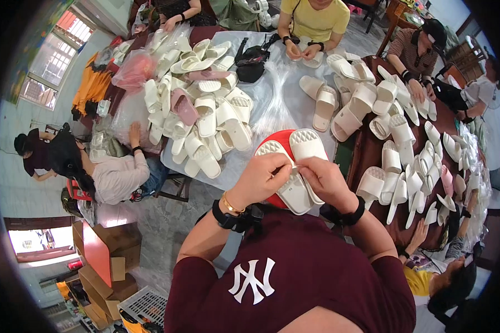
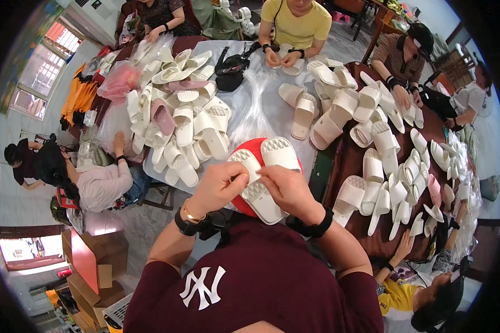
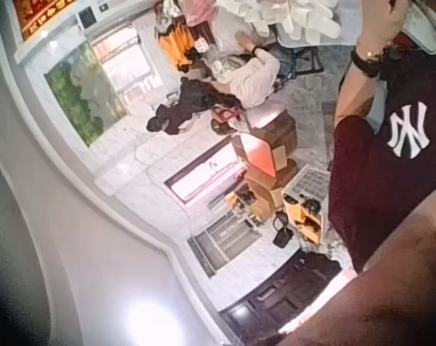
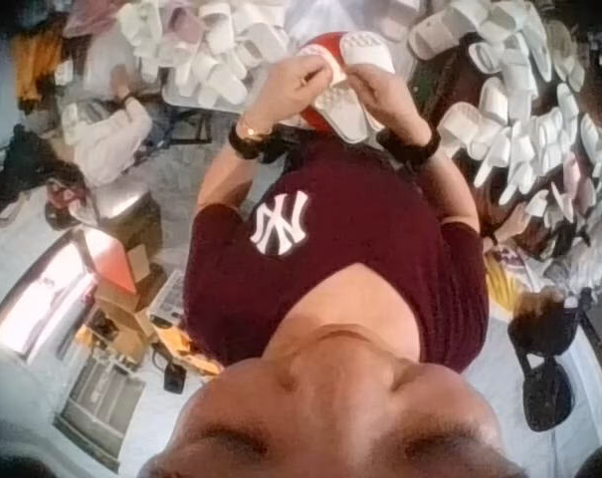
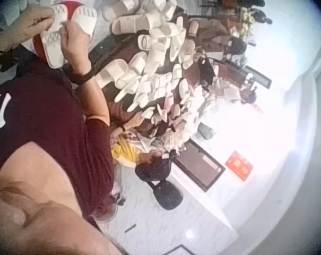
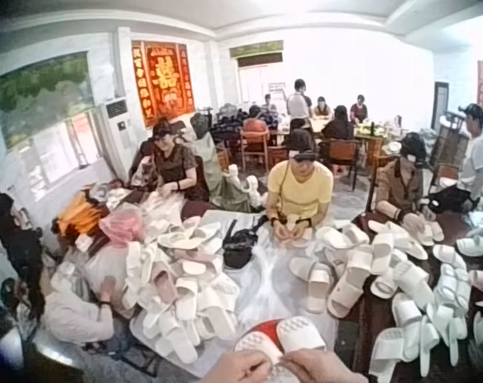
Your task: The recorder is assembling white and pink slippers by attaching the straps to the soles at a large workshop table.
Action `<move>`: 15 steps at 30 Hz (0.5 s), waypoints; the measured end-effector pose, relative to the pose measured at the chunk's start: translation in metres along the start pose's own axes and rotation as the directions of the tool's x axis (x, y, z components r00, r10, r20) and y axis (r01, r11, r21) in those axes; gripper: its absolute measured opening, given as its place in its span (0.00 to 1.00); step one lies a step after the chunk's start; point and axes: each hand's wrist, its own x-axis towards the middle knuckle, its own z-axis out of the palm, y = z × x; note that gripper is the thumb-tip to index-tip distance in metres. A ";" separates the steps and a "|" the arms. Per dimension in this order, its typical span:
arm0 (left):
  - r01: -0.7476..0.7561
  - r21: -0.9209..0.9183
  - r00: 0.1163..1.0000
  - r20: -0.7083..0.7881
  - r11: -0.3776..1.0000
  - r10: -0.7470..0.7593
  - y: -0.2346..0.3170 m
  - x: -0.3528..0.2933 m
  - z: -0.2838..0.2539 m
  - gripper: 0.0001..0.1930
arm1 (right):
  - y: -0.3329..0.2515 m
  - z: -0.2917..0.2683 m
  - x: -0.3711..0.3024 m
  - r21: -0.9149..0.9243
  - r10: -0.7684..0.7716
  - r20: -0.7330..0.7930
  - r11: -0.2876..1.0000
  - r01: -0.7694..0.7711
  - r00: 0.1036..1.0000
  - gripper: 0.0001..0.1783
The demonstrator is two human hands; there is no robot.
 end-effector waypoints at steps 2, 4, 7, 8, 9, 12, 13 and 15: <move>0.056 -0.009 0.998 0.017 0.998 -0.055 -0.011 -0.005 0.002 0.08 | 0.002 0.002 -0.014 -0.092 0.115 0.034 0.990 -0.111 0.993 0.09; 0.112 -0.018 0.993 0.036 0.994 -0.111 -0.027 -0.013 0.004 0.08 | 0.009 0.001 -0.029 -0.199 0.264 0.136 0.951 -0.235 0.955 0.11; 0.207 -0.052 0.978 -0.010 0.977 -0.207 -0.061 -0.025 0.009 0.09 | 0.021 0.006 -0.046 -0.377 0.469 0.261 0.854 -0.358 0.843 0.15; 0.274 -0.079 0.955 -0.097 0.958 -0.281 -0.076 -0.031 0.011 0.10 | 0.023 0.009 -0.051 -0.439 0.528 0.296 0.815 -0.378 0.796 0.17; 0.337 -0.113 0.918 -0.180 0.935 -0.353 -0.088 -0.034 0.013 0.11 | 0.027 0.012 -0.055 -0.440 0.530 0.296 0.814 -0.378 0.795 0.17; 0.332 -0.121 0.902 -0.250 0.936 -0.352 -0.108 -0.039 0.016 0.12 | 0.041 0.028 -0.063 -0.367 0.599 0.305 0.791 -0.489 0.740 0.19; 0.293 -0.105 0.900 -0.304 0.950 -0.311 -0.114 -0.040 0.018 0.12 | 0.046 0.033 -0.063 -0.368 0.599 0.306 0.791 -0.488 0.740 0.19; 0.301 -0.082 0.898 -0.311 0.950 -0.311 -0.120 -0.041 0.021 0.12 | 0.053 0.042 -0.061 -0.353 0.577 0.315 0.808 -0.471 0.754 0.19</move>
